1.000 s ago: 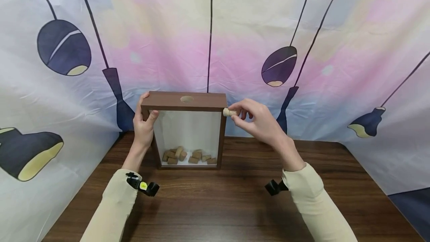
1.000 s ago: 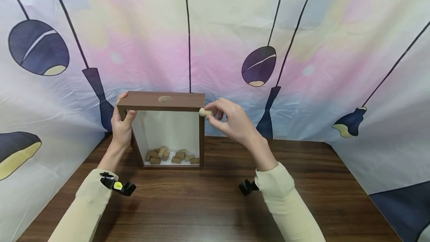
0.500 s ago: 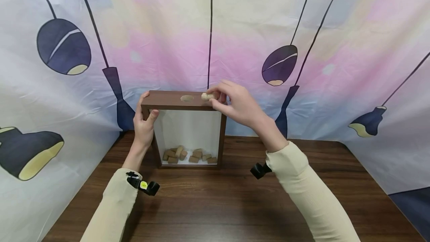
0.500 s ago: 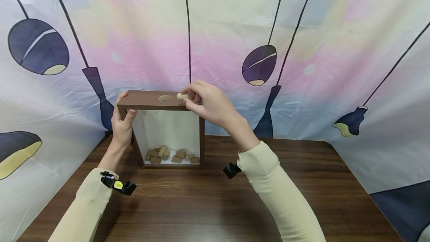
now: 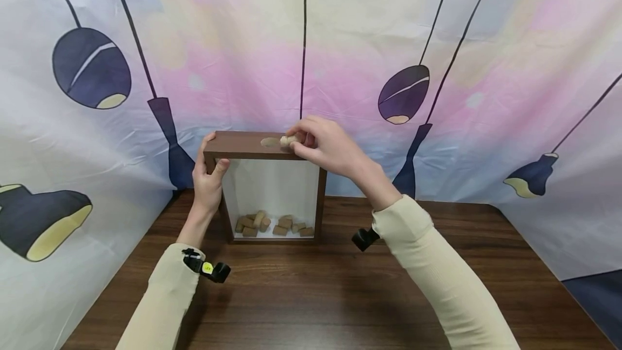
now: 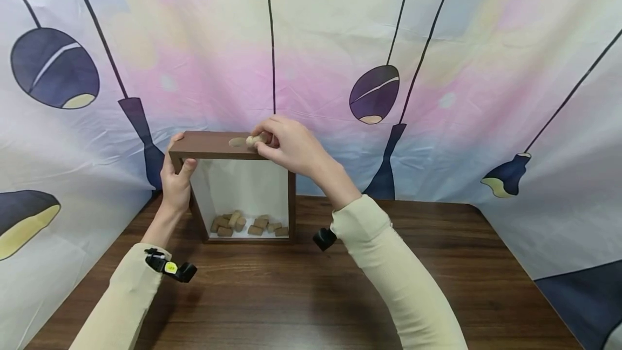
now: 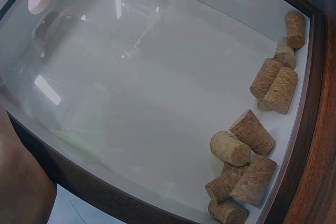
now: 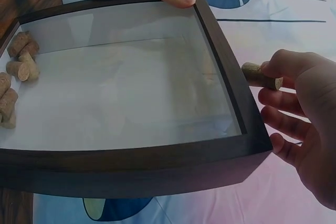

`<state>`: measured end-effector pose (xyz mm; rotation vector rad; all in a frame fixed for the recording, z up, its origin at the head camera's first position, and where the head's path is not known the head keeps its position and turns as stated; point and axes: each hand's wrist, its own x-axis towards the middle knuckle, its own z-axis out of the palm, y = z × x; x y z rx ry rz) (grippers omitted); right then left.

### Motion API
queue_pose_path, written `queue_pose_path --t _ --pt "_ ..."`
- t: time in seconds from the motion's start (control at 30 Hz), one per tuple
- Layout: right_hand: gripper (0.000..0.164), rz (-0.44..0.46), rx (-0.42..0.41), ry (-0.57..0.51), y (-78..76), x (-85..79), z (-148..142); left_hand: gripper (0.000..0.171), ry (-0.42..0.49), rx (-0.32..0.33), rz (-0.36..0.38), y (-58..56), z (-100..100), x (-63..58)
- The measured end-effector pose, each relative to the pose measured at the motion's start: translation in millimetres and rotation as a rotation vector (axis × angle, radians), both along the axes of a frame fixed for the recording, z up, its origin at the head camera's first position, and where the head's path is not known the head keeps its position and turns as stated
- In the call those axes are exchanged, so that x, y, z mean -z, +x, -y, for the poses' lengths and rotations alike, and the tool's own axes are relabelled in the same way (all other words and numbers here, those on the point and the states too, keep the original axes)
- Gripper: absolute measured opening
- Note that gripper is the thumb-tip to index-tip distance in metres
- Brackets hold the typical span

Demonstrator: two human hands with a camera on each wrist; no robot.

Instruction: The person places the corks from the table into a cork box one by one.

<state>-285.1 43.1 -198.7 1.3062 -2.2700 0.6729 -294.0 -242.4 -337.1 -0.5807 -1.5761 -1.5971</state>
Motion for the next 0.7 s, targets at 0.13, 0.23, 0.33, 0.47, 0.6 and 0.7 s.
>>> queue_pose_path --t 0.13,0.23,0.33,0.47,0.6,0.7 --pt "0.019 0.022 0.004 0.013 -1.3 -0.9 6.8 0.072 -0.003 -0.001 0.0 1.1 -0.2 -0.3" --pt "0.019 0.041 0.009 0.024 -2.2 -1.4 11.7 0.071 -0.003 0.003 0.0 1.4 -0.5 -0.5" --pt "0.02 0.054 0.012 0.031 -3.1 -2.3 15.9 0.071 -0.004 0.002 0.0 1.1 -0.7 -0.5" --pt "0.02 0.053 0.008 0.037 -3.9 -3.6 20.3 0.07 0.001 0.01 -0.001 3.5 -2.4 -2.6" --pt "0.02 0.05 0.005 0.043 -4.7 -4.5 24.8 0.069 0.012 0.032 -0.009 11.5 -6.8 -8.5" --pt "0.021 0.046 0.007 0.05 -4.6 -4.8 28.8 0.069 0.012 0.044 -0.017 15.9 -8.9 -11.2"
